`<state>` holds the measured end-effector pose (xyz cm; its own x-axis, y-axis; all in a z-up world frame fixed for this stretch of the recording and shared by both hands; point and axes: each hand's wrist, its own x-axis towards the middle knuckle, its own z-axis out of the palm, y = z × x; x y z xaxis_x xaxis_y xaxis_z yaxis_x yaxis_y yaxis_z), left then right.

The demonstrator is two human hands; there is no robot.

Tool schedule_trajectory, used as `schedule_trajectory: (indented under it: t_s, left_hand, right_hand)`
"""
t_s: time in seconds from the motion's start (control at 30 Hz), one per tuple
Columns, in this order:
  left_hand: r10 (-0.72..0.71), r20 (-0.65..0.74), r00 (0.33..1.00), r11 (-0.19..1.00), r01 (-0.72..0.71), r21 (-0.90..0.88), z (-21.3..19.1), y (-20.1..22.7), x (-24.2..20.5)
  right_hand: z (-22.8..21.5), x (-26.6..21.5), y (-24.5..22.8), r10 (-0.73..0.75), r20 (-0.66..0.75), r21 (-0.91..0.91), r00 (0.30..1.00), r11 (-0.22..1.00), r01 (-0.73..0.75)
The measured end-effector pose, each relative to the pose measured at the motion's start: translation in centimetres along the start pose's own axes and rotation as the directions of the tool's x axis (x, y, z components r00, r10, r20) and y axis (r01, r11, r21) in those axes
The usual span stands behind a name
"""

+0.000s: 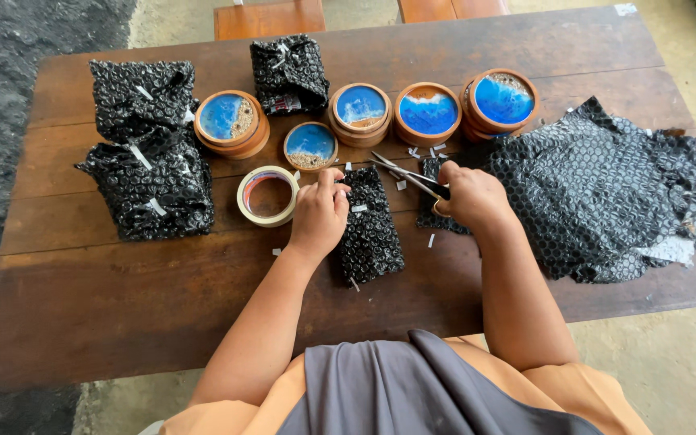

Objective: The person wraps a small circular object in black bubble wrap and secures it with adhesive tape using scissors to cut the tape.

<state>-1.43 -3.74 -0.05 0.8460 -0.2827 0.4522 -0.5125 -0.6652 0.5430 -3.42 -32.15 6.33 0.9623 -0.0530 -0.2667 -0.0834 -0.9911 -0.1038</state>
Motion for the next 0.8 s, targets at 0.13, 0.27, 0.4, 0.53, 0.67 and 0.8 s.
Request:
schedule_trajectory:
  t_s: [0.13,0.27,0.4,0.53,0.67,0.8]
  left_hand:
    - [-0.004,-0.017,1.0,1.0,0.004,0.001,0.3,-0.1,0.1]
    - [0.038,-0.053,0.998,0.997,-0.034,0.066,0.6,0.1,0.1]
    - [0.065,-0.135,0.989,0.997,-0.059,0.049,0.2,1.0,0.0]
    - [0.09,-0.194,0.977,0.996,-0.093,-0.008,-1.2,2.4,0.3]
    - [-0.108,-0.101,0.989,0.866,0.043,-0.498,-2.0,4.1,0.4]
    - [-0.171,0.003,0.985,0.683,0.121,-0.721,-1.5,4.3,0.2]
  right_hand:
    - [0.2,0.2,-0.1,0.009,0.002,-0.007,1.0,1.0,-0.009]
    - [0.4,0.5,-0.3,-0.01,-0.012,-0.078,1.0,0.997,0.009]
    - [0.6,0.3,-0.7,-0.005,-0.032,-0.124,0.999,0.992,0.001]
    - [0.7,0.7,-1.7,-0.047,-0.106,-0.161,0.993,0.986,0.03]
    - [1.8,0.3,-5.1,-0.304,-0.71,0.104,0.635,0.847,0.522]
    - [2.4,-0.7,-7.9,-0.232,-0.747,0.418,0.623,0.564,0.712]
